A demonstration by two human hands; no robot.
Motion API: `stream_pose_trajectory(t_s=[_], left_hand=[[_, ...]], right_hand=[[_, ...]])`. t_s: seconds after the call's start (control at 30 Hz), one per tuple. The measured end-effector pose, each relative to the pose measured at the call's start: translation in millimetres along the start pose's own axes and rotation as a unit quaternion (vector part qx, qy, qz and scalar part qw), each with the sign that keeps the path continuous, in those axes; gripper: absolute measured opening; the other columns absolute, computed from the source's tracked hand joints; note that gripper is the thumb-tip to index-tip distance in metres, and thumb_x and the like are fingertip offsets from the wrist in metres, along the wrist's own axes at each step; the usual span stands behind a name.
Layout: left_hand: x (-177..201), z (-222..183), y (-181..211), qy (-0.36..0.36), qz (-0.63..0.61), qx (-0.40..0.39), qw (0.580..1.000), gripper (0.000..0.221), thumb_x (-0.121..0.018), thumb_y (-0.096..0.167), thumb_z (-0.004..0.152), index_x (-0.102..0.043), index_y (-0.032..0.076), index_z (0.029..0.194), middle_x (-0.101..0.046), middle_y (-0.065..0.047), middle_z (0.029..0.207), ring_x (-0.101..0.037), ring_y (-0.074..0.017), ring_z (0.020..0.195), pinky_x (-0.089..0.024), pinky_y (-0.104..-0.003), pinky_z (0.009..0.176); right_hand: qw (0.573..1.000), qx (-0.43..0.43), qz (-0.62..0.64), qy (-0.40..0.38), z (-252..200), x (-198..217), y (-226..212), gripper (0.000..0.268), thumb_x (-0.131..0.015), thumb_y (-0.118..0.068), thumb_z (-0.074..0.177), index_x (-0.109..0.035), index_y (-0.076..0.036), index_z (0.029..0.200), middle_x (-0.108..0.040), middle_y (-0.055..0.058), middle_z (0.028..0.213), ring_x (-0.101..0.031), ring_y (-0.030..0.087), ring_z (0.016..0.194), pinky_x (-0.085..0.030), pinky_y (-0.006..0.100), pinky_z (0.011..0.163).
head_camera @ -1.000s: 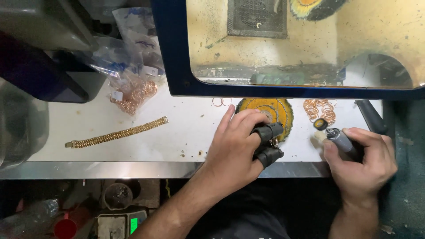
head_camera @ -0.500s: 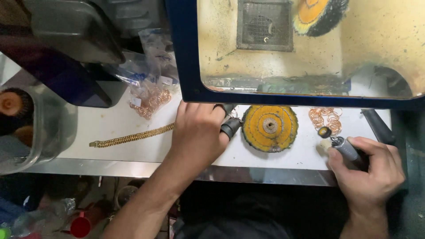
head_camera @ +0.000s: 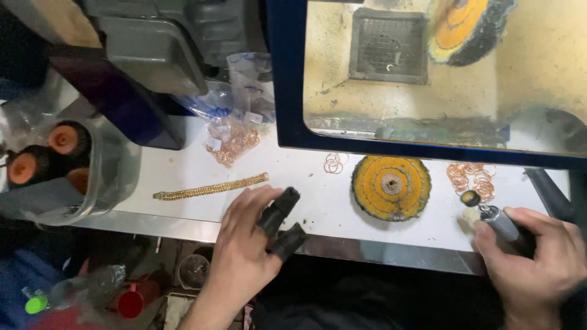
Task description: Polishing small metal jewelry components using a handheld rotary tool and a bench-mounted polishing wheel.
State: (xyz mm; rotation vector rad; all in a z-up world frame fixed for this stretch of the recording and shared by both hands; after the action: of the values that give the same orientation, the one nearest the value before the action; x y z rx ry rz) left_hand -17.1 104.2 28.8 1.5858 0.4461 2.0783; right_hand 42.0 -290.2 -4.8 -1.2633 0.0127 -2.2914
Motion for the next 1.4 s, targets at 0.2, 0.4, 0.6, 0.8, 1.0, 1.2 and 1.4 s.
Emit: stream_pose_trajectory(t_s=[0.2, 0.4, 0.6, 0.8, 1.0, 1.2, 1.4], left_hand=[[8.6, -24.3, -19.9, -0.046, 0.122, 0.02, 0.991, 0.067, -0.066, 0.054, 0.091, -0.054, 0.0, 0.131, -0.037, -0.02, 0.162, -0.033, -0.0393, 0.152, -0.021, -0.06, 0.126], [30.4, -43.6, -62.5, -0.046, 0.177, 0.067, 0.981, 0.079, -0.054, 0.067, 0.089, -0.056, 0.007, 0.142, -0.05, -0.016, 0.155, -0.042, -0.0351, 0.146, -0.022, -0.064, 0.123], [61.9, -58.1, -92.1, 0.029, 0.159, 0.099, 0.982, 0.067, -0.059, 0.041, 0.094, -0.046, 0.007, 0.151, -0.049, -0.021, 0.149, -0.04, -0.0464, 0.147, -0.026, -0.074, 0.119], [15.2, -40.6, -18.4, 0.038, 0.013, 0.152, 0.988, 0.085, -0.071, 0.054, 0.072, -0.054, 0.013, 0.145, -0.048, -0.015, 0.157, -0.035, -0.0448, 0.153, -0.03, -0.068, 0.12], [-38.2, 23.4, 73.3, -0.036, -0.145, -0.234, 0.961, 0.02, -0.061, 0.02, 0.088, -0.056, 0.001, 0.091, -0.062, -0.025, 0.136, -0.057, -0.0477, 0.131, -0.038, -0.067, 0.116], [-44.4, 34.8, 84.0, -0.078, -0.154, -0.255, 0.951, 0.037, -0.071, 0.022, 0.097, -0.061, -0.003, 0.072, -0.066, -0.021, 0.129, -0.058, -0.0421, 0.127, -0.042, -0.062, 0.112], [-37.7, 33.6, 81.5, -0.071, -0.18, -0.225, 0.955, 0.038, -0.07, 0.021, 0.097, -0.058, -0.004, 0.07, -0.064, -0.019, 0.13, -0.057, -0.0416, 0.126, -0.042, -0.063, 0.111]], right_hand=[[0.997, -0.047, 0.054, 0.004, -14.1, -9.8, 12.5, 0.037, -0.098, 0.002, 0.101, -0.074, 0.019, 0.124, -0.072, 0.031, 0.125, -0.066, 0.043, 0.116, -0.054, 0.049, 0.109], [0.996, -0.059, 0.064, -0.005, -12.2, -7.4, 9.2, 0.035, -0.096, 0.01, 0.101, -0.072, 0.021, 0.125, -0.071, 0.034, 0.127, -0.066, 0.043, 0.118, -0.054, 0.049, 0.113], [0.996, -0.056, 0.064, 0.0, -15.3, -9.3, 13.3, 0.035, -0.098, 0.005, 0.104, -0.073, 0.019, 0.124, -0.071, 0.032, 0.125, -0.066, 0.043, 0.117, -0.053, 0.049, 0.112], [0.997, -0.051, -0.038, 0.034, 0.2, 9.5, 2.1, 0.041, -0.085, -0.027, 0.107, -0.072, 0.011, 0.12, -0.076, 0.024, 0.118, -0.071, 0.043, 0.103, -0.056, 0.051, 0.096], [0.983, -0.182, -0.026, -0.017, 22.0, 17.9, 11.6, 0.041, -0.086, -0.019, 0.098, -0.065, 0.0, 0.128, -0.072, 0.02, 0.114, -0.07, 0.035, 0.096, -0.053, 0.046, 0.084], [0.98, -0.177, -0.045, -0.082, 41.9, 8.0, 7.7, 0.038, -0.087, -0.021, 0.091, -0.068, -0.006, 0.121, -0.074, 0.017, 0.119, -0.07, 0.037, 0.108, -0.053, 0.045, 0.09], [0.947, -0.227, -0.131, -0.188, 63.6, -12.2, 1.5, 0.046, -0.079, -0.044, 0.088, -0.072, -0.018, 0.126, -0.077, 0.009, 0.114, -0.072, 0.038, 0.098, -0.054, 0.046, 0.08]])
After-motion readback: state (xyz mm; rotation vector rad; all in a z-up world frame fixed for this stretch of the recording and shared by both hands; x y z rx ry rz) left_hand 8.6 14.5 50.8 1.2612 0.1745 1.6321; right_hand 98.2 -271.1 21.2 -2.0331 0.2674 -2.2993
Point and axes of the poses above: each hand's wrist, its own z-axis towards the middle knuckle, its own x-axis out of the back of the hand, y = z × x, the point moved 6 cm from there along z, towards the middle knuckle
